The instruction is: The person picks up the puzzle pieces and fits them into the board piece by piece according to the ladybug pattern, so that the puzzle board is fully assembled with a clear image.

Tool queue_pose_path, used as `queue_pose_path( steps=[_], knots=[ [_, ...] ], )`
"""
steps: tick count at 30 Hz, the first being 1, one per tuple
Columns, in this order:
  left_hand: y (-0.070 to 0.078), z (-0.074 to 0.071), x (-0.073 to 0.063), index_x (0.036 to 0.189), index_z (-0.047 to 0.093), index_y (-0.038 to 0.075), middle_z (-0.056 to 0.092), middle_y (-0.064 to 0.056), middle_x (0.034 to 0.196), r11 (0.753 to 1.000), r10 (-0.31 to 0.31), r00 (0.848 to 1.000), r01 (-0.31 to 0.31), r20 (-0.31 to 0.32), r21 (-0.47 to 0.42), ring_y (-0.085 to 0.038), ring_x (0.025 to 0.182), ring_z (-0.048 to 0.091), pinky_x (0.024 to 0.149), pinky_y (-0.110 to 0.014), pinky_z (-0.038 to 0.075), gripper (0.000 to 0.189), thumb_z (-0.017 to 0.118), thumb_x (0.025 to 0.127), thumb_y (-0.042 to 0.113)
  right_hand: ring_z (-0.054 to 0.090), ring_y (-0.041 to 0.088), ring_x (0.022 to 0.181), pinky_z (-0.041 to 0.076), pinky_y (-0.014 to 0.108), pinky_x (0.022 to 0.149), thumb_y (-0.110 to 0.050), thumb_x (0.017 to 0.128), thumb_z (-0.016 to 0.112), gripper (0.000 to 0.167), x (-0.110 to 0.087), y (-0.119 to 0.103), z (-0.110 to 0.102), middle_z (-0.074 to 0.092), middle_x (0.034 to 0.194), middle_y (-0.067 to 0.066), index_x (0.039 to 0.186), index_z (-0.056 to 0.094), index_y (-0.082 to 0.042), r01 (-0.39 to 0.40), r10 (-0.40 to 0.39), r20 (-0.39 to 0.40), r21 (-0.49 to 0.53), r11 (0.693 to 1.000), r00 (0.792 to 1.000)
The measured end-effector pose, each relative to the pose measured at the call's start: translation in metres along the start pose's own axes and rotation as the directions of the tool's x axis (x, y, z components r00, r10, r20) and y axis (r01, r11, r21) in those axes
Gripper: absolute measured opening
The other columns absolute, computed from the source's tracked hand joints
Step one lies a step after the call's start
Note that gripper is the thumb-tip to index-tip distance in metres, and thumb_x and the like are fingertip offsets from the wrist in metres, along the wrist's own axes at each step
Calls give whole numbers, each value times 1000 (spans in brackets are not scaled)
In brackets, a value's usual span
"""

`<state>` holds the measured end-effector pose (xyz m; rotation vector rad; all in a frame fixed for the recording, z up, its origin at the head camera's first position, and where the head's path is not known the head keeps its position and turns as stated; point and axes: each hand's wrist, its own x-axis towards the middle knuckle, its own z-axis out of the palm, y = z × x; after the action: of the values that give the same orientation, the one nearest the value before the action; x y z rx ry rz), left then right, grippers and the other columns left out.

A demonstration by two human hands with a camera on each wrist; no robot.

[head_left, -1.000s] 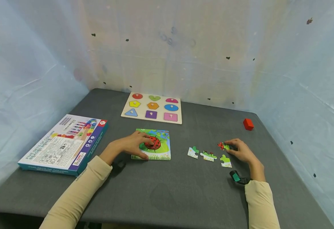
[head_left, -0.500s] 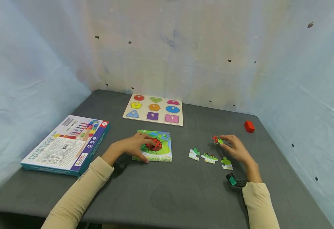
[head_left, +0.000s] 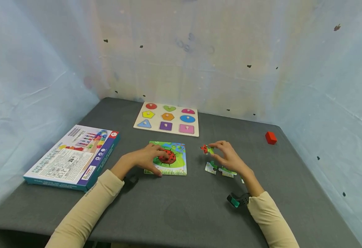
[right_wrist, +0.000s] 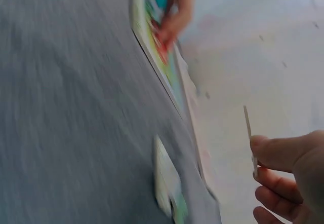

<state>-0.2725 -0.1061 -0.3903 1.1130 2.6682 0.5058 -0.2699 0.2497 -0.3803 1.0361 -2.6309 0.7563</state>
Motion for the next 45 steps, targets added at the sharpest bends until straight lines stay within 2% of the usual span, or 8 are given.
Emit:
queue_pose_path(
  steps=[10, 16, 19, 28, 35, 45],
  knots=[
    [1, 2, 2, 127, 56, 23, 45, -9, 128, 1000, -4, 1000, 4, 1, 11, -29, 114, 36, 91, -50, 38, 65, 76, 72, 50, 49, 30, 105, 39, 47, 88, -12, 87, 66, 36, 31, -36, 39, 57, 112, 16, 120, 59, 1, 43, -42, 44, -31, 999, 998],
    [0, 2, 3, 127, 55, 23, 46, -7, 124, 1000, 6, 1000, -6, 1, 30, -27, 111, 38, 89, -48, 39, 65, 75, 72, 52, 50, 32, 105, 39, 46, 90, -12, 86, 67, 34, 42, -45, 62, 58, 111, 17, 116, 61, 2, 99, -93, 73, -72, 992, 993],
    [0, 2, 3, 126, 55, 22, 46, -7, 124, 1000, 12, 1000, -12, -2, 29, -27, 111, 38, 89, -48, 39, 64, 74, 73, 51, 51, 32, 105, 40, 45, 91, -12, 85, 68, 33, 45, -48, 69, 58, 111, 17, 115, 62, 2, 102, -95, 81, -91, 991, 992],
    [0, 0, 4, 132, 49, 18, 46, -8, 131, 1000, 4, 1000, -4, 0, 26, -30, 118, 38, 97, -50, 35, 72, 75, 73, 50, 52, 30, 100, 41, 44, 87, -13, 84, 70, 30, 51, -53, 76, 59, 107, 17, 109, 65, 2, 86, -80, 78, -76, 993, 994],
    [-1, 1, 4, 134, 51, 19, 44, -10, 135, 999, 15, 1000, -15, 4, 35, -32, 119, 37, 95, -53, 36, 72, 74, 74, 51, 52, 30, 100, 41, 44, 88, -15, 83, 71, 30, 51, -50, 81, 59, 107, 15, 110, 66, 0, 62, -55, 76, -93, 994, 996],
    [-2, 2, 4, 134, 51, 24, 43, -8, 136, 999, -8, 1000, 8, 11, 36, -31, 120, 35, 95, -52, 37, 69, 73, 74, 52, 51, 31, 101, 40, 45, 88, -16, 84, 70, 30, 52, -48, 86, 59, 109, 15, 110, 66, -1, 42, -38, 69, -64, 997, 997]
  ],
)
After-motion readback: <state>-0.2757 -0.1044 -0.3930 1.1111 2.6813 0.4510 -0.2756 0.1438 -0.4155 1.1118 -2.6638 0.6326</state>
